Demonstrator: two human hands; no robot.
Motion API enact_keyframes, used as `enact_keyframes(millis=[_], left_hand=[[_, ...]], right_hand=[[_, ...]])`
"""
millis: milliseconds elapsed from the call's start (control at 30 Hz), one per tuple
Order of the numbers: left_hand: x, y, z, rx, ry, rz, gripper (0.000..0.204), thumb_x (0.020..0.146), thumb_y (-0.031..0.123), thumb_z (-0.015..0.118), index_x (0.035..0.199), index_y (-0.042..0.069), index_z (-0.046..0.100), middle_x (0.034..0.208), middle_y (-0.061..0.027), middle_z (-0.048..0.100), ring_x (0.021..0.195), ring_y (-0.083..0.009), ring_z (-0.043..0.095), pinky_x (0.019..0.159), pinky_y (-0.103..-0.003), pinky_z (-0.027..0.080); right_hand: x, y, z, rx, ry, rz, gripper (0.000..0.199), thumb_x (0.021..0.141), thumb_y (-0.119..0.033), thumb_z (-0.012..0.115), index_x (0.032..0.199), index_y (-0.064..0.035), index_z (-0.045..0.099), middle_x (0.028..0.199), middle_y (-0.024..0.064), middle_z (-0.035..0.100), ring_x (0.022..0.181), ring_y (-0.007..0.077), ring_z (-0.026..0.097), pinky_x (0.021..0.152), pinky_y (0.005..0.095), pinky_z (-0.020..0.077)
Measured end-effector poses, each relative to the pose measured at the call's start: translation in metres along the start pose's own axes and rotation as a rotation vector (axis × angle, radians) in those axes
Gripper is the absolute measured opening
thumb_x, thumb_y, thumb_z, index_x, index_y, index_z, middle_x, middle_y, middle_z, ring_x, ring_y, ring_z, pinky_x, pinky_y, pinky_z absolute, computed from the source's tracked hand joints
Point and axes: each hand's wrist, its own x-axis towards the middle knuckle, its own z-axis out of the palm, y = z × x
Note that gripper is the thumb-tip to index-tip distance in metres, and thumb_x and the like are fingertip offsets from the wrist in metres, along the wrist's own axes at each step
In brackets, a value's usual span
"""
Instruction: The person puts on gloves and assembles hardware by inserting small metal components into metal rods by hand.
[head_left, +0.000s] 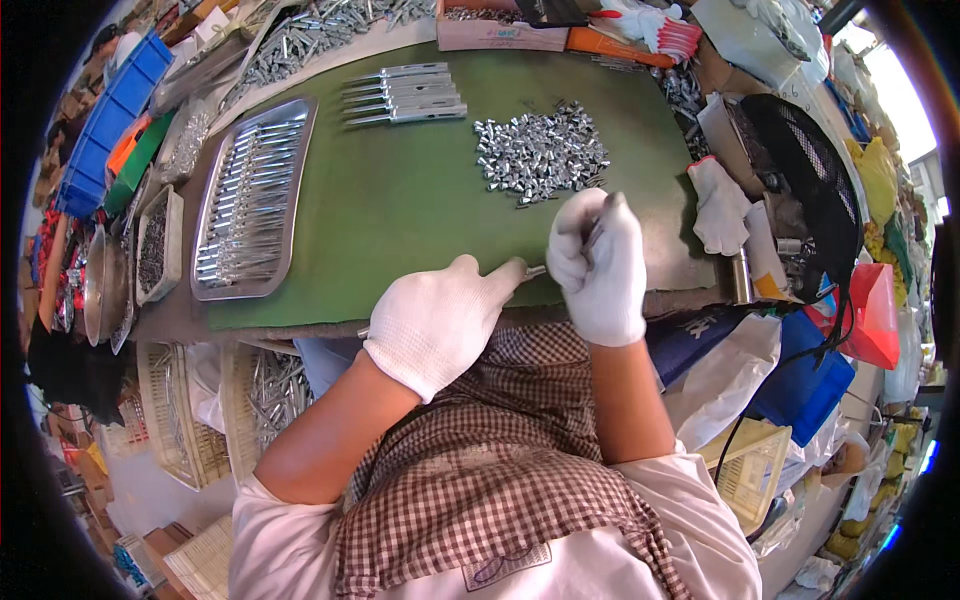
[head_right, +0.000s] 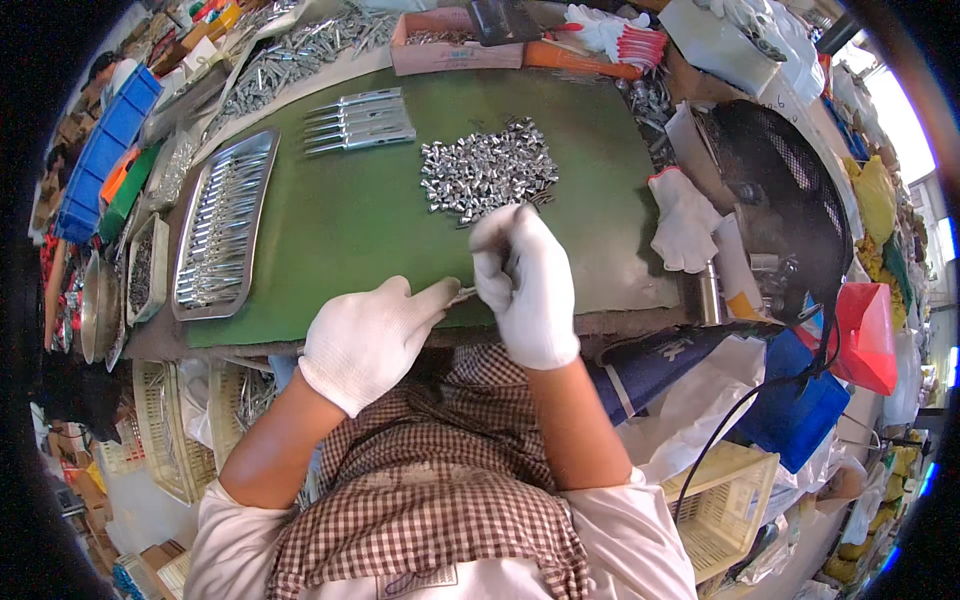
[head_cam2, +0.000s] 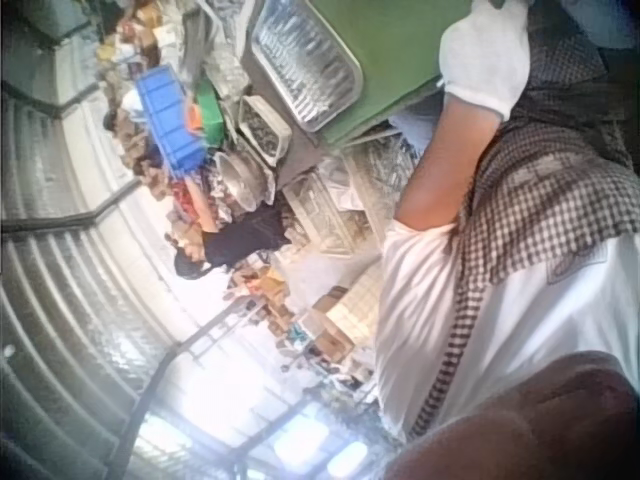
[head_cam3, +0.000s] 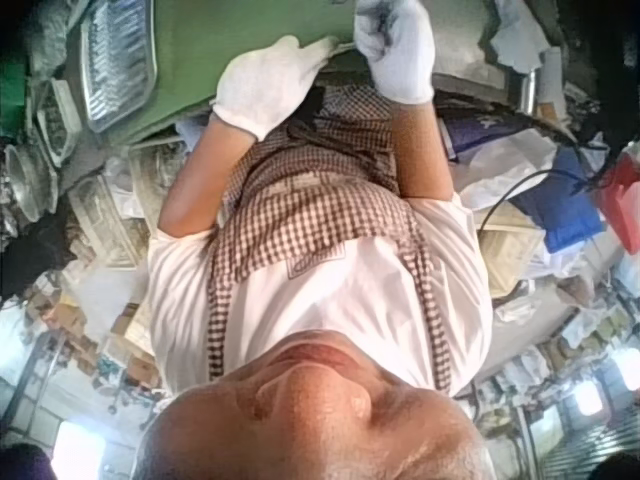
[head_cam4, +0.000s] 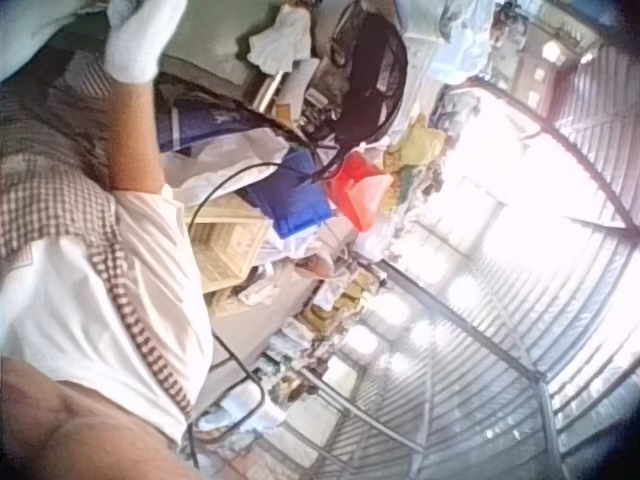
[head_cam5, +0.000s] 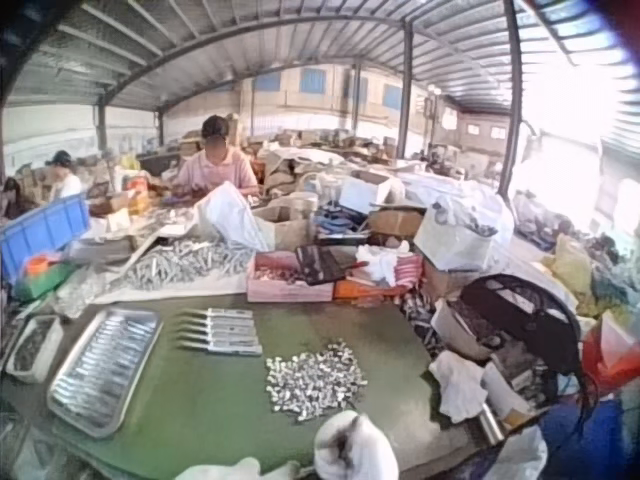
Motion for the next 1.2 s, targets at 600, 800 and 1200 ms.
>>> enact_keyframes(millis=[600, 800, 1200], left_hand=[[0.014, 0.012, -0.011, 0.150, -0.105, 0.055, 0.014, 0.090, 0.019, 0.062, 0.100, 0.010, 0.065, 0.076, -0.0072, 0.062, 0.062, -0.0258, 0.068, 0.054, -0.037, 0.056], [0.020, 0.002, 0.010, 0.192, -0.016, 0.209, 0.011, 0.088, 0.016, 0.060, 0.093, 0.007, 0.062, 0.077, -0.0078, 0.063, 0.064, -0.0259, 0.070, 0.056, -0.036, 0.058], [0.016, 0.005, 0.021, 0.000, -0.007, -0.008, 0.027, 0.098, 0.033, 0.057, 0.106, 0.010, 0.068, 0.083, -0.0138, 0.071, 0.072, -0.0332, 0.072, 0.065, -0.043, 0.059]], right_hand=[[-0.001, 0.035, 0.009, 0.007, -0.048, -0.308, 0.050, 0.103, -0.024, 0.038, 0.056, -0.0049, 0.039, 0.053, 0.0039, 0.036, 0.049, 0.0145, 0.030, 0.049, 0.0321, 0.0228], [0.006, 0.033, 0.002, -0.121, 0.103, -0.284, 0.053, 0.101, -0.032, 0.036, 0.055, -0.0073, 0.038, 0.052, 0.0022, 0.032, 0.047, 0.0143, 0.027, 0.048, 0.0330, 0.0194], [0.015, 0.029, -0.001, 0.162, 0.063, -0.324, 0.051, 0.099, -0.040, 0.040, 0.059, -0.0100, 0.035, 0.052, -0.0019, 0.023, 0.045, 0.0133, 0.023, 0.046, 0.0316, 0.0184]])
